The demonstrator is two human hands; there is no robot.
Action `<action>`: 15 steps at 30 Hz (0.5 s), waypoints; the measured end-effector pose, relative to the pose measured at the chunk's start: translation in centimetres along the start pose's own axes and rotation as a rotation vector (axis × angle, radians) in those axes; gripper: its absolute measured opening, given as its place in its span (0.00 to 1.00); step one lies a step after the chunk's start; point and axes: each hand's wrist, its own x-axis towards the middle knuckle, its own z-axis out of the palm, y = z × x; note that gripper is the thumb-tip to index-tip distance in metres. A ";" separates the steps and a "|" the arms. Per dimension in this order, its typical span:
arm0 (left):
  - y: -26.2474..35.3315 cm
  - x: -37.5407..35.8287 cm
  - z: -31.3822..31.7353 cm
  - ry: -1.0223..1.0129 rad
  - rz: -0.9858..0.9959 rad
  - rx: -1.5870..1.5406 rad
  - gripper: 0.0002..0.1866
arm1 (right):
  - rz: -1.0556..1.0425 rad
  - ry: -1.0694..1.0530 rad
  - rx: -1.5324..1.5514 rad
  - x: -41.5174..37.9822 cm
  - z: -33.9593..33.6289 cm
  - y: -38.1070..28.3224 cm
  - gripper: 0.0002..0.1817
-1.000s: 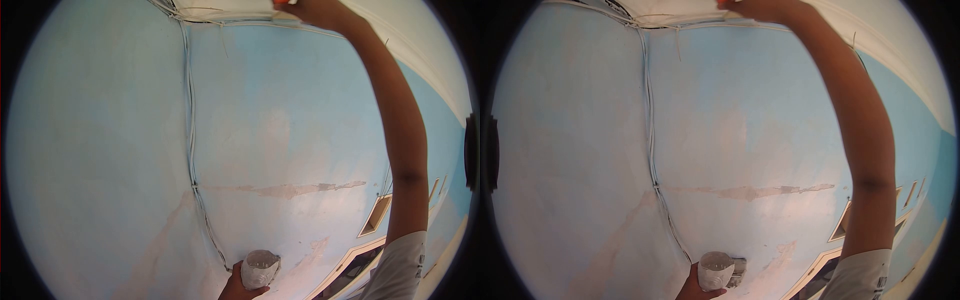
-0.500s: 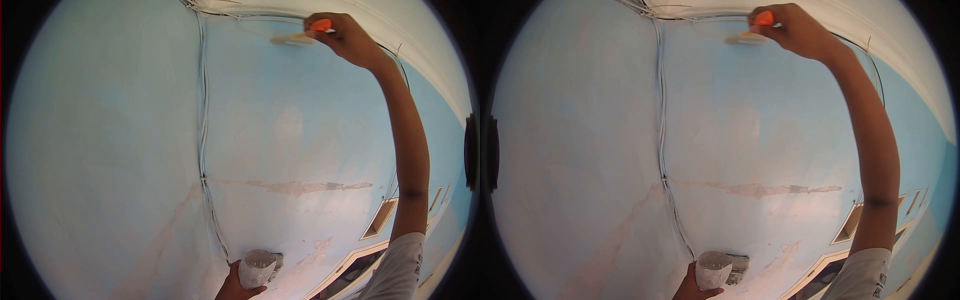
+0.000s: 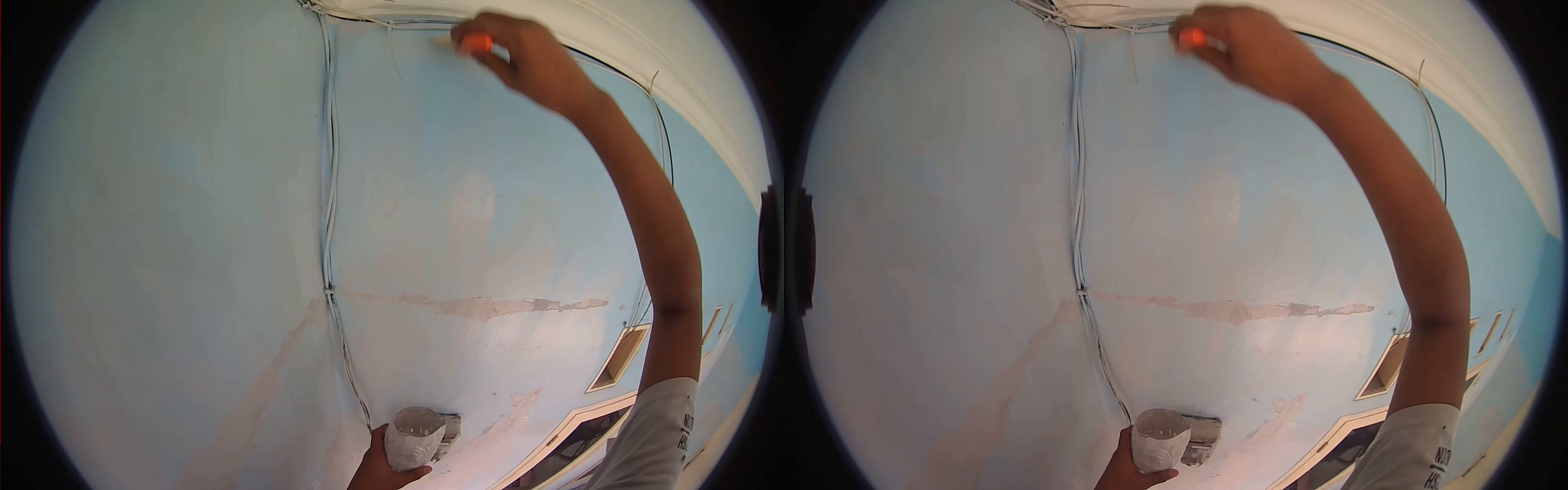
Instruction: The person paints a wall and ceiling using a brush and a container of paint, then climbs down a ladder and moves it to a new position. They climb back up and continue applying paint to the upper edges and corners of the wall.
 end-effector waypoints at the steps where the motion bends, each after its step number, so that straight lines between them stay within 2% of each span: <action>1: -0.2 0.1 0.0 -0.002 -0.001 -0.004 0.59 | 0.069 -0.103 0.151 -1.3 0.2 -2.1 0.08; 2: -0.6 0.4 0.0 -0.017 0.024 -0.020 0.61 | -0.034 -0.150 0.197 -2.8 0.6 -3.5 0.09; 4: -0.8 0.4 0.0 -0.032 0.044 -0.042 0.62 | 0.060 -0.313 0.371 -4.5 0.4 -7.5 0.08; 5: -0.5 0.3 0.0 -0.010 0.066 -0.052 0.56 | 0.070 -0.319 0.544 -5.1 0.7 -8.5 0.07; 6: -0.1 0.2 0.0 0.013 0.087 -0.060 0.51 | 0.254 -0.511 0.640 -5.2 0.6 -9.4 0.09; 7: 0.2 0.3 0.0 0.012 0.087 -0.063 0.51 | 0.441 -0.702 0.728 -5.0 0.5 -9.9 0.10; 8: 0.6 0.3 0.0 0.003 0.094 -0.100 0.48 | 0.443 -0.704 0.727 -5.0 1.1 -9.3 0.10; 11: 1.8 0.7 0.0 -0.018 0.125 -0.204 0.39 | 0.249 -0.369 0.505 -2.8 3.5 -4.2 0.13; 12: 2.2 1.0 0.1 -0.024 0.134 -0.240 0.36 | 0.312 -0.304 0.427 -1.0 2.3 -3.5 0.13; 14: 3.0 1.4 0.5 -0.031 0.152 -0.310 0.31 | 0.072 0.031 0.189 1.1 2.7 0.4 0.13; 15: 3.4 1.5 0.7 -0.037 0.156 -0.345 0.28 | 0.228 -0.023 0.063 2.4 1.8 1.1 0.11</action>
